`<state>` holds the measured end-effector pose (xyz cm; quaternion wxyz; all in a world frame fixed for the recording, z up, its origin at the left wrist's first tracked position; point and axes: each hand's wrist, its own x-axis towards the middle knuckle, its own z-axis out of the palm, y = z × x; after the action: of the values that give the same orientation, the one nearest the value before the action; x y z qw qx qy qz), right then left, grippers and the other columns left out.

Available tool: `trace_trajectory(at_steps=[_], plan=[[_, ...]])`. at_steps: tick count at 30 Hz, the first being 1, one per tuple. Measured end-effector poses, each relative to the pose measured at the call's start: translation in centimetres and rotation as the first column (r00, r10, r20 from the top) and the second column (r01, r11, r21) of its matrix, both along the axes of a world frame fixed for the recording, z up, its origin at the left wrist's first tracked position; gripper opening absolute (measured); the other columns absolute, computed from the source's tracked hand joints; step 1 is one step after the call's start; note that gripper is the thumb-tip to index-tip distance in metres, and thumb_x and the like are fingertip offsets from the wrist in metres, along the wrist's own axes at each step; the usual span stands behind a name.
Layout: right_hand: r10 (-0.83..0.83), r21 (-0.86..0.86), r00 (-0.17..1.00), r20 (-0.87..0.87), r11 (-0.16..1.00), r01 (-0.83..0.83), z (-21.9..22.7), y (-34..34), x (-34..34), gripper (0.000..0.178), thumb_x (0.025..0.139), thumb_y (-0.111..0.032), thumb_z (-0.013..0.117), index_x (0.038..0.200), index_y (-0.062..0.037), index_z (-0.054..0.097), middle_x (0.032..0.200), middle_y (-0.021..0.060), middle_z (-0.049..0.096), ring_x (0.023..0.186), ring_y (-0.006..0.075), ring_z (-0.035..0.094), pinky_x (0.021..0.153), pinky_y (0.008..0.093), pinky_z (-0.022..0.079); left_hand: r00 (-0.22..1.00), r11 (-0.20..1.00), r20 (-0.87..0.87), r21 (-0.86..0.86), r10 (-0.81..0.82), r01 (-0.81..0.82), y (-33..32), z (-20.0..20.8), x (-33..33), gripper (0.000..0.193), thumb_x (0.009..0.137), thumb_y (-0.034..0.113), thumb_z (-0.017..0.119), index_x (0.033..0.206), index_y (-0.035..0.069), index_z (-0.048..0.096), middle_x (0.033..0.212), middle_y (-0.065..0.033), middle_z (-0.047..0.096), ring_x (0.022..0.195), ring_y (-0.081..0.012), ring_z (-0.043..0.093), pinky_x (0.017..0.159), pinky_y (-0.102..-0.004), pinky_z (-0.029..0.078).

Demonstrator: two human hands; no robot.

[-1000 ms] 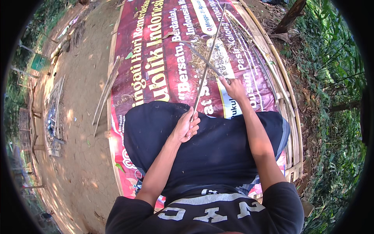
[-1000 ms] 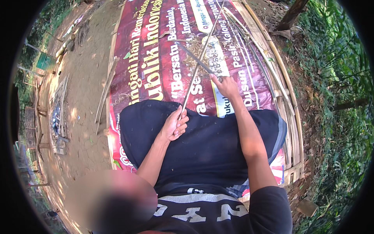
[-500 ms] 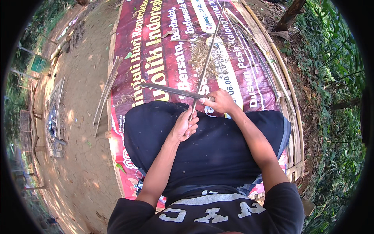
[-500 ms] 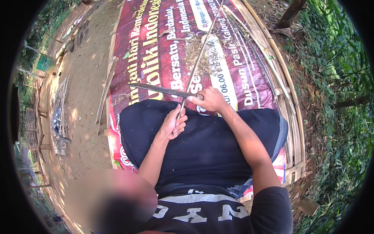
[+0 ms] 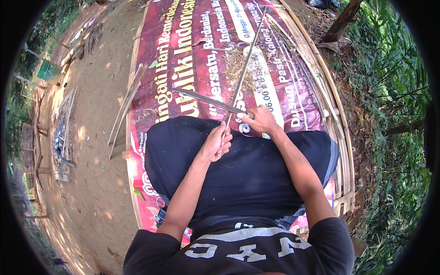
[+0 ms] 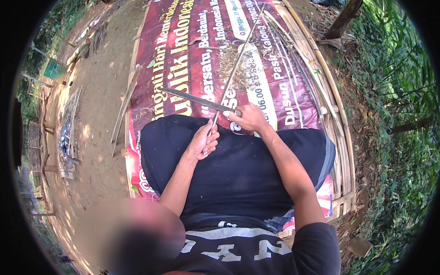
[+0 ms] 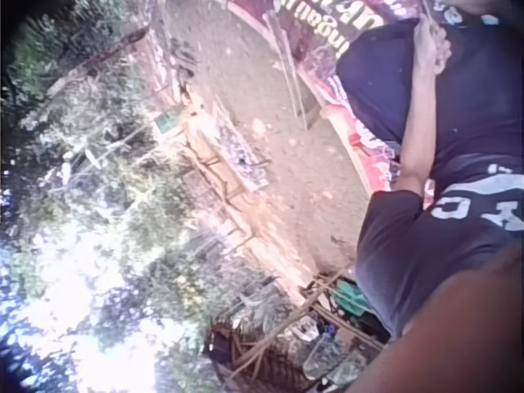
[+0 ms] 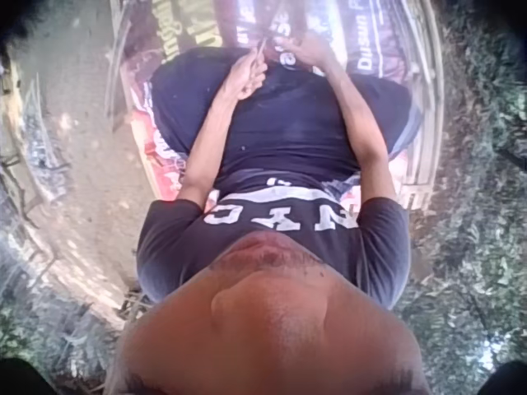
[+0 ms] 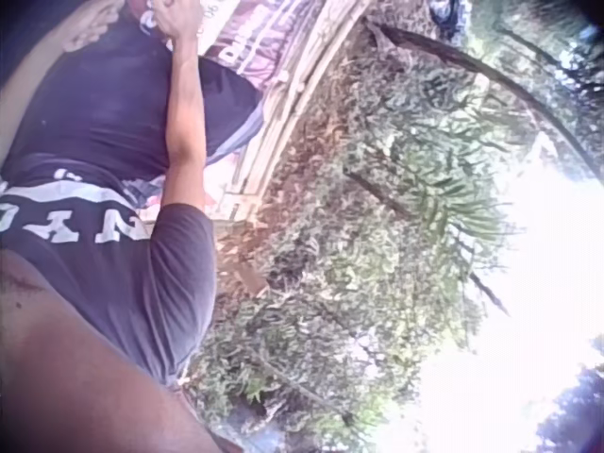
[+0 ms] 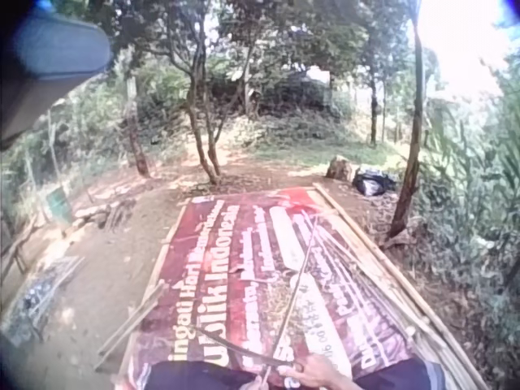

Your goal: The person sits cross-legged on a tarp and uses a machete to shave and split thin bamboo strips. They hold the bamboo with one hand and repeatedly draw the blade along the strip to remove the outer layer and split it into thinner pieces.

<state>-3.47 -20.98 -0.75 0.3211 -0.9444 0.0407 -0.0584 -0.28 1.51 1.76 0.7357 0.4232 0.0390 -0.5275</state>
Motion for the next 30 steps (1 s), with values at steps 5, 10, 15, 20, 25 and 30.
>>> trace_trajectory(at_steps=[5,10,15,20,25,30], plan=[[0.184,-0.045,0.979,-0.089,0.981,-0.189,1.8,0.6,-0.3,0.059,0.085,-0.063,0.061,0.094,-0.0078,0.079,0.065,0.0201,0.066,0.064,0.0380,0.067,0.062,0.0447,0.054,1.000,1.000,0.002,0.009,0.025,-0.025,-0.2,-0.3,0.4,0.041,0.107,0.047,0.040,0.085,0.012,0.043,0.052,0.0057,0.032,0.031,-0.0044,0.026,0.028,-0.0203,0.022],[0.156,-0.079,0.988,0.009,0.985,-0.155,-1.1,-0.4,0.4,0.062,0.082,-0.065,0.063,0.093,-0.0063,0.079,0.066,0.0206,0.067,0.066,0.0393,0.067,0.065,0.0454,0.055,0.999,0.997,0.054,0.082,-0.007,0.003,0.3,-0.6,0.4,0.042,0.107,0.047,0.040,0.085,0.012,0.043,0.052,0.0059,0.032,0.032,-0.0039,0.025,0.028,-0.0203,0.022],[0.112,-0.109,0.991,0.067,0.989,-0.104,-1.9,-0.7,0.4,0.065,0.082,-0.067,0.062,0.089,-0.0047,0.078,0.065,0.0211,0.066,0.067,0.0393,0.067,0.067,0.0459,0.054,0.999,0.999,0.039,0.030,0.018,-0.019,0.7,-0.6,0.5,0.039,0.108,0.044,0.040,0.084,0.012,0.044,0.053,0.0066,0.031,0.032,-0.0036,0.025,0.028,-0.0203,0.022],[-0.022,-0.168,0.999,0.043,0.985,0.029,-2.4,-3.6,0.6,0.071,0.085,-0.073,0.055,0.069,-0.0053,0.072,0.056,0.0198,0.059,0.059,0.0407,0.062,0.060,0.0488,0.050,0.999,1.000,0.048,0.007,0.007,-0.007,0.1,-0.5,0.6,0.037,0.108,0.041,0.039,0.086,0.012,0.044,0.053,0.0073,0.031,0.032,-0.0034,0.026,0.029,-0.0201,0.023],[-0.059,-0.057,0.998,-0.002,0.997,0.059,-0.6,-0.3,-0.7,0.069,0.085,-0.070,0.058,0.073,-0.0037,0.072,0.055,0.0191,0.060,0.058,0.0387,0.064,0.060,0.0475,0.051,0.999,1.000,0.044,-0.019,0.010,-0.009,0.3,-0.4,0.8,0.037,0.108,0.041,0.039,0.086,0.012,0.044,0.052,0.0068,0.032,0.031,-0.0041,0.026,0.029,-0.0207,0.023],[0.129,-0.079,0.991,0.036,0.989,-0.126,1.4,1.7,-0.1,0.067,0.086,-0.069,0.058,0.075,-0.0041,0.073,0.058,0.0195,0.062,0.061,0.0391,0.065,0.060,0.0475,0.052,0.998,1.000,0.056,0.014,-0.003,0.003,0.1,-0.4,0.3,0.040,0.108,0.045,0.039,0.086,0.012,0.044,0.052,0.0066,0.031,0.032,-0.0043,0.026,0.029,-0.0211,0.022]])
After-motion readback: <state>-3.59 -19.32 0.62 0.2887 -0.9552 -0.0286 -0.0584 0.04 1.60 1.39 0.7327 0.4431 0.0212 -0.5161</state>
